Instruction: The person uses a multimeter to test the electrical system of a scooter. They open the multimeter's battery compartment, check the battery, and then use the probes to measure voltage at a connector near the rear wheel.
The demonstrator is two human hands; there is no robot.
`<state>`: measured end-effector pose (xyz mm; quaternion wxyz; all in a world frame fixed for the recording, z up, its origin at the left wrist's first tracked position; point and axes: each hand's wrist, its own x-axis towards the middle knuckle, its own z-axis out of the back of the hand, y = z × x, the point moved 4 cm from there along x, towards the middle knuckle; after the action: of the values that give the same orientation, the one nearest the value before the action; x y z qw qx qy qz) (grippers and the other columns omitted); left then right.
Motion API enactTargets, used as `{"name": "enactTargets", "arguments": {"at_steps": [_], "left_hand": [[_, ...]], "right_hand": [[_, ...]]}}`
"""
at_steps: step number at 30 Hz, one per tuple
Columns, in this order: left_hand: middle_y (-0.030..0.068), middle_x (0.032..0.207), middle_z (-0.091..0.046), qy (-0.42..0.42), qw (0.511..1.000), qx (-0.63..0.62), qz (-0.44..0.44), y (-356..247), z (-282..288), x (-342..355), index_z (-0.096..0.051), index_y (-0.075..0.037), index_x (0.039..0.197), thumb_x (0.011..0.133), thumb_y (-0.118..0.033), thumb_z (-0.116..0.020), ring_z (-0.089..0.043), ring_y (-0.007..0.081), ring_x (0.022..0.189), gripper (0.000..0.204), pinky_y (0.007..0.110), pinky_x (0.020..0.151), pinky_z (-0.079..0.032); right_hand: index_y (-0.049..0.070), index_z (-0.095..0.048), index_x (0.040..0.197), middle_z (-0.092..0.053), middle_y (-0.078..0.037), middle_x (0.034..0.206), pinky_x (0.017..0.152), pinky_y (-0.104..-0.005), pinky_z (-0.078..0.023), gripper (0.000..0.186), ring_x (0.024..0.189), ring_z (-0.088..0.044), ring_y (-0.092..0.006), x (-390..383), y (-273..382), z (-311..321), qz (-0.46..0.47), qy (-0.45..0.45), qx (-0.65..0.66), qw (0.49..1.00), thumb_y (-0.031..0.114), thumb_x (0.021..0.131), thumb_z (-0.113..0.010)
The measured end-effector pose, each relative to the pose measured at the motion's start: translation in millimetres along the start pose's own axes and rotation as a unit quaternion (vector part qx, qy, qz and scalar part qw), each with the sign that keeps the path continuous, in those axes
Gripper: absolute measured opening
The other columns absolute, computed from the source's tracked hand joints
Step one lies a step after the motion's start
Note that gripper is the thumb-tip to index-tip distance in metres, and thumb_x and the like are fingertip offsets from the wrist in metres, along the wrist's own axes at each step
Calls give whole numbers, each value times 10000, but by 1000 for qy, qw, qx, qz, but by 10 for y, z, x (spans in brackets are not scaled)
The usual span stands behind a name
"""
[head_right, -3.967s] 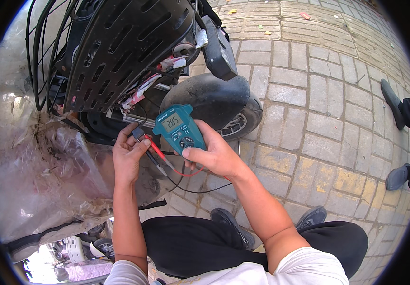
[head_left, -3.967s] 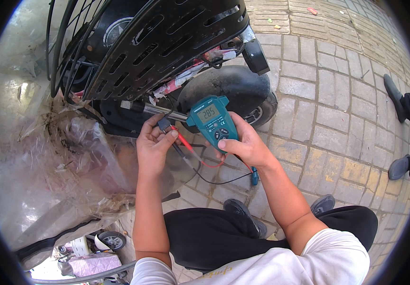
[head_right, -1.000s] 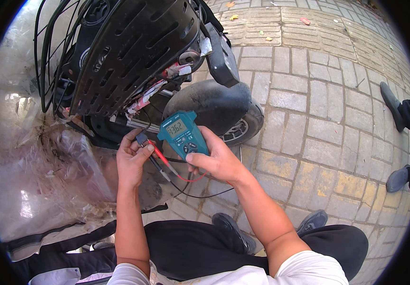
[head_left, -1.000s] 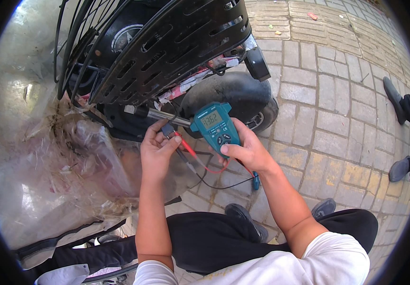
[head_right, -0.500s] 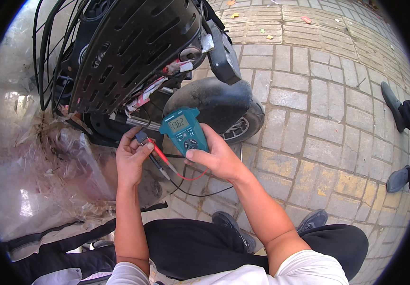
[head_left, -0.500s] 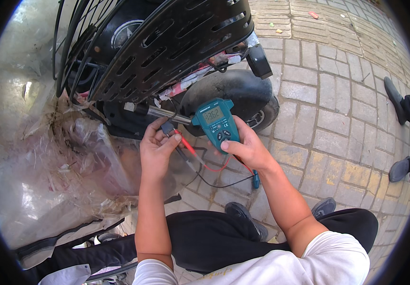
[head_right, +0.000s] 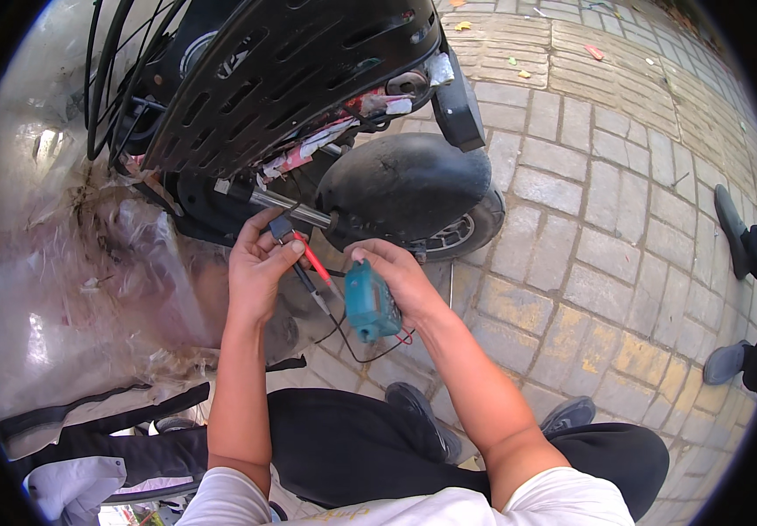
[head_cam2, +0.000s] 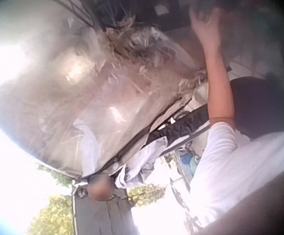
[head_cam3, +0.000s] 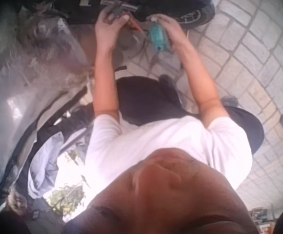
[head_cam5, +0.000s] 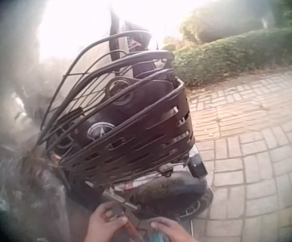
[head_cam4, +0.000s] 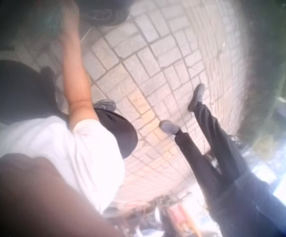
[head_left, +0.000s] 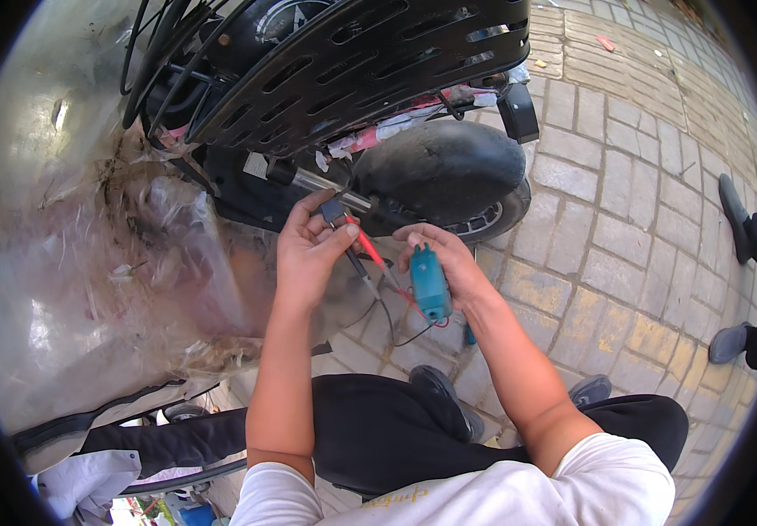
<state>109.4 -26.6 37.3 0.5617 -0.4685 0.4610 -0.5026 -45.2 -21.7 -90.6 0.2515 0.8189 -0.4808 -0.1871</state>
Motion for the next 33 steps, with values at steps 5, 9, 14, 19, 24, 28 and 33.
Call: {"name": "enactTargets", "arguments": {"at_steps": [5,9,14,19,24,28,33], "left_hand": [[133,1005,-668,-14,999,-28,-32,42,-63,19,-432,42,1324,856,21,-673,-659,162,882,528,290,799,-545],[137,999,-693,-53,997,-64,-12,89,-56,27,-507,27,1219,928,-71,-629,-683,185,880,331,294,797,-552],[136,1012,-701,-164,983,-72,-32,-14,105,135,-564,5,1097,975,-152,-591,-706,208,851,201,294,774,-558],[70,1047,-680,-132,991,-7,18,97,153,184,-590,-35,1094,977,-237,-607,-691,219,974,235,327,820,-556],[21,886,-559,-261,950,160,-63,242,193,105,-611,-2,1062,960,-319,-622,-525,108,780,333,283,735,-463],[48,843,-502,-298,923,181,-165,365,-52,-9,-554,23,961,973,-303,-590,-469,130,779,329,292,746,-431],[0,756,-578,-91,955,95,264,851,-727,-824,-596,-18,1038,1024,-401,-470,-539,115,711,404,277,703,-463]], "right_hand": [[-11,-668,1047,-676,-27,879,746,-243,-493,336,822,-609,-90,77,-39,-348,-35,182,-151,971,296,914,-691],[-1,-695,985,-676,-17,829,690,-247,-456,291,748,-572,-80,86,-16,-427,-81,194,-143,967,282,915,-685],[18,-703,850,-643,11,713,601,-257,-434,291,653,-534,-65,-135,-148,-364,-138,203,-303,921,293,930,-650],[-1,-691,885,-647,-10,730,594,-251,-434,284,652,-548,-73,-384,-185,-223,-169,254,-228,925,280,923,-669],[-21,-698,943,-694,-74,783,615,-249,-465,239,668,-598,-103,-494,139,-30,-225,226,-51,946,213,905,-663],[-41,-666,955,-675,-155,776,445,-277,-468,237,561,-609,-156,-555,287,-13,-173,78,70,979,190,913,-631],[-11,-649,962,-689,-117,795,574,-277,-514,256,649,-647,-169,-1009,286,-68,-162,-181,83,967,240,961,-600]]}}
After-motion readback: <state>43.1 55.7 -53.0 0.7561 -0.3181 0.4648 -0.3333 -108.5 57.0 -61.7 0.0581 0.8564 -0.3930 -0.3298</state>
